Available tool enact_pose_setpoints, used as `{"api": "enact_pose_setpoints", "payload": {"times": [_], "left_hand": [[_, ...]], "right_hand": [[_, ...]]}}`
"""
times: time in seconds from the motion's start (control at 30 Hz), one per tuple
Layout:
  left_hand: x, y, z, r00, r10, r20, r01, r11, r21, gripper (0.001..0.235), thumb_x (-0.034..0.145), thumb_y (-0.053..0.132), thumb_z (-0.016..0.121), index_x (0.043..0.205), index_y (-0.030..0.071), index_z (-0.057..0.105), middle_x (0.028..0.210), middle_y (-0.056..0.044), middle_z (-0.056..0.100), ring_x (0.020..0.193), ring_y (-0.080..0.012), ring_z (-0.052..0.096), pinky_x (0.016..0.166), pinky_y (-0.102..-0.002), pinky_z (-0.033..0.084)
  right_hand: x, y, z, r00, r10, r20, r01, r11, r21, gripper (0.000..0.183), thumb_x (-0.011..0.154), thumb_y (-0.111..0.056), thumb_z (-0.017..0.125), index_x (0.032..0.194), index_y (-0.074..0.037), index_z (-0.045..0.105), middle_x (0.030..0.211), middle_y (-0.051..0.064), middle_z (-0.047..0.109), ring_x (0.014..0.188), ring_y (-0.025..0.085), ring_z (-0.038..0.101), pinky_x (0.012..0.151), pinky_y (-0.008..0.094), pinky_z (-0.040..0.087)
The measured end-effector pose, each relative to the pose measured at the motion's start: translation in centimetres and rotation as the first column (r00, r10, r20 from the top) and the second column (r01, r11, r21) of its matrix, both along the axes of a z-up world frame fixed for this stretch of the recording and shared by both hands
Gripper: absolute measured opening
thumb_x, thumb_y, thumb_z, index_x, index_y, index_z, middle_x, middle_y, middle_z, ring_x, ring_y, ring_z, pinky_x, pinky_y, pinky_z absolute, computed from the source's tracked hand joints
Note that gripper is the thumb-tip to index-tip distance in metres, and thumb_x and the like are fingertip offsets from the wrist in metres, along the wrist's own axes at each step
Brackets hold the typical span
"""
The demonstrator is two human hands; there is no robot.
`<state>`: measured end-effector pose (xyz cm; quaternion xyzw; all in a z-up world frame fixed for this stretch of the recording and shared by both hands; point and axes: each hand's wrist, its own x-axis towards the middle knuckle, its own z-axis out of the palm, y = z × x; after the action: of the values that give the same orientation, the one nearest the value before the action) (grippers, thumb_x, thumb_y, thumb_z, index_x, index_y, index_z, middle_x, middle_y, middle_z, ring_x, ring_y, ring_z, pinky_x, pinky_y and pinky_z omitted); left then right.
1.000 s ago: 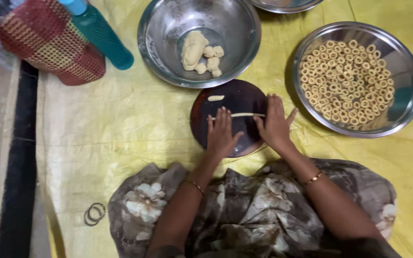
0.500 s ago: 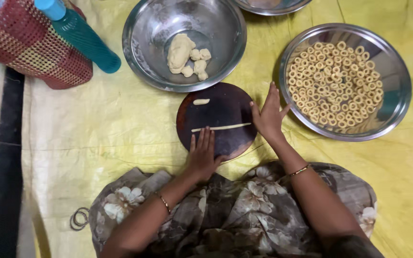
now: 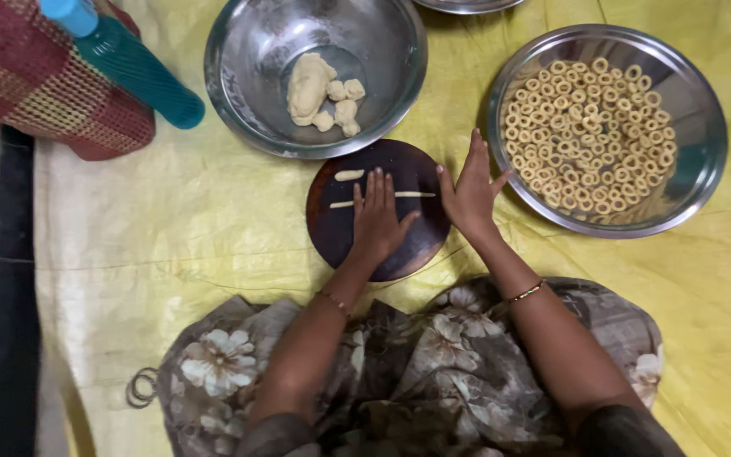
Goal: The person rolls small pieces of dough into thin ropes on a wooden board, then joins the ends to form rings. The rings are placed into a metal bowl of water. The person repeats this process with multiple dough pieces.
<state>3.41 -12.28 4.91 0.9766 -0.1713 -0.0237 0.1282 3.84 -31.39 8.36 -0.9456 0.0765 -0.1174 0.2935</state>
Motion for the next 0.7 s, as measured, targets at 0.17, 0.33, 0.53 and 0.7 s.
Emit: {"api": "enact_pose_setpoints", "payload": {"times": [0.17,0.33,0.53,0.7], "left_hand": [[-1.2,0.7,0.2,0.997,-0.073,0.022,0.073,0.997,-0.011,0.097,0.097,0.065,0.047,0.158,-0.005,0.021,0.168,-0.025,0.013,0.158,-0.0355,0.007,0.124,-0.058,0.001],[-8.6,2.7,0.8,0.979,-0.203,-0.01,0.201,0.976,-0.082,0.097,0.098,0.061,0.052,0.156,-0.011,0.024,0.166,-0.031,0.017,0.157,-0.0417,0.012,0.123,-0.061,0.007],[-10.0,2.0,0.0,0.976,-0.213,0.041,0.217,0.963,-0.158,0.098,0.099,0.062,0.053,0.155,-0.013,0.026,0.165,-0.032,0.019,0.157,-0.0434,0.013,0.124,-0.061,0.01],[-3.1,-0.5,-2.0,0.987,-0.115,0.109,0.121,0.991,-0.052,0.099,0.097,0.065,0.049,0.155,-0.012,0.025,0.166,-0.031,0.016,0.157,-0.0399,0.01,0.123,-0.06,0.006]], "right_hand": [[0.1,0.6,-0.2,0.999,0.023,-0.022,-0.023,1.0,-0.004,0.085,0.103,-0.039,0.06,0.163,-0.002,0.012,0.169,0.019,0.025,0.157,0.036,0.023,0.114,0.077,-0.004],[0.1,0.5,0.2,1.0,0.005,-0.021,-0.005,1.0,0.019,0.084,0.101,-0.04,0.058,0.162,-0.002,0.013,0.169,0.019,0.026,0.157,0.034,0.023,0.115,0.076,-0.003],[-0.1,1.4,0.5,0.997,0.008,-0.08,-0.007,1.0,0.008,0.084,0.103,-0.042,0.056,0.163,-0.003,0.013,0.167,0.021,0.027,0.157,0.036,0.023,0.115,0.075,-0.004],[0.2,0.0,1.0,1.0,-0.003,-0.023,0.005,0.998,0.058,0.084,0.103,-0.041,0.055,0.163,-0.002,0.011,0.167,0.023,0.026,0.156,0.036,0.023,0.115,0.074,-0.005]]}}
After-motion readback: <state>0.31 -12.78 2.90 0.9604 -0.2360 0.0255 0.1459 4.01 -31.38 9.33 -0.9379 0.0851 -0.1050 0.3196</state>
